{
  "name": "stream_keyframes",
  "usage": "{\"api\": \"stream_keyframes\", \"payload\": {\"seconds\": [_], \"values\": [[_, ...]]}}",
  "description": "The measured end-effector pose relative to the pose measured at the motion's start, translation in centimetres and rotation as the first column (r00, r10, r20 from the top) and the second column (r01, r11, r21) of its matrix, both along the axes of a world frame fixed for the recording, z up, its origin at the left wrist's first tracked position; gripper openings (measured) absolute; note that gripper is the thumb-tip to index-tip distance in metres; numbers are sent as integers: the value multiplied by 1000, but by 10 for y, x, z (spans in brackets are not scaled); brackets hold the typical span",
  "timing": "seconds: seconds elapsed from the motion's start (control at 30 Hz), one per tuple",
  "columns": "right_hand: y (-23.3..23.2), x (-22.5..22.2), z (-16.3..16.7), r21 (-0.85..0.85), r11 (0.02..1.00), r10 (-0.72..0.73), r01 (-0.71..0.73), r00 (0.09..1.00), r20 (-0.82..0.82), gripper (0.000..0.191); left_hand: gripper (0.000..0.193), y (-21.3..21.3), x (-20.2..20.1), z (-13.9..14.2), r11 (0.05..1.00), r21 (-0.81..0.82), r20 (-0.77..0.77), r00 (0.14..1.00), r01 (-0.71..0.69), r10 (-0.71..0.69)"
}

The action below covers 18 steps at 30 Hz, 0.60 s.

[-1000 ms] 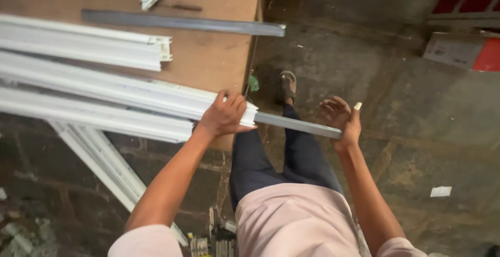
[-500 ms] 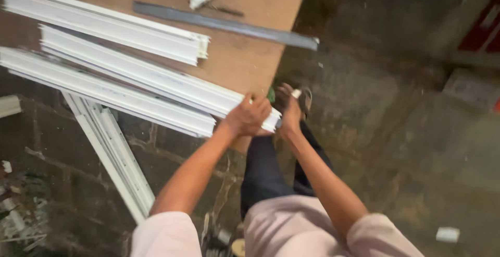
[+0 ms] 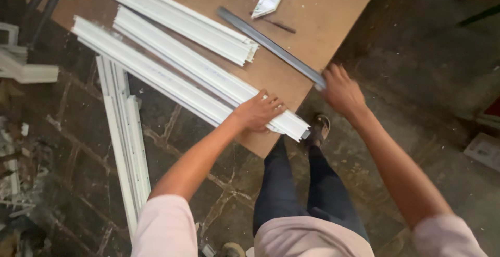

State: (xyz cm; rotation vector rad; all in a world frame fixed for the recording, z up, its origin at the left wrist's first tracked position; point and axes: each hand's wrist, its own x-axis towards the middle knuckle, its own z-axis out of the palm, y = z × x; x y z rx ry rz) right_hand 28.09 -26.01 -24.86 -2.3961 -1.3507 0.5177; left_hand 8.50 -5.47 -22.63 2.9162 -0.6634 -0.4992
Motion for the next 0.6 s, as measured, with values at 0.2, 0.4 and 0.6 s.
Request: {"api": "stream_keyframes", "payload": {"seconds": [0.2, 0.4, 0.6], "values": [[-149, -101, -33, -323, 804, -572, 499, 502, -649, 32, 86, -3, 14, -18, 967, -210, 105, 986, 148, -128], [-207, -231, -23, -134, 336, -606, 932, 105, -789, 45, 91, -2, 19, -41, 968, -134, 42, 977, 213, -209], [-125, -339, -30, -217, 30, -575, 976, -161, -802, 51, 82, 2, 16, -49, 966, -117, 74, 972, 229, -221]]}}
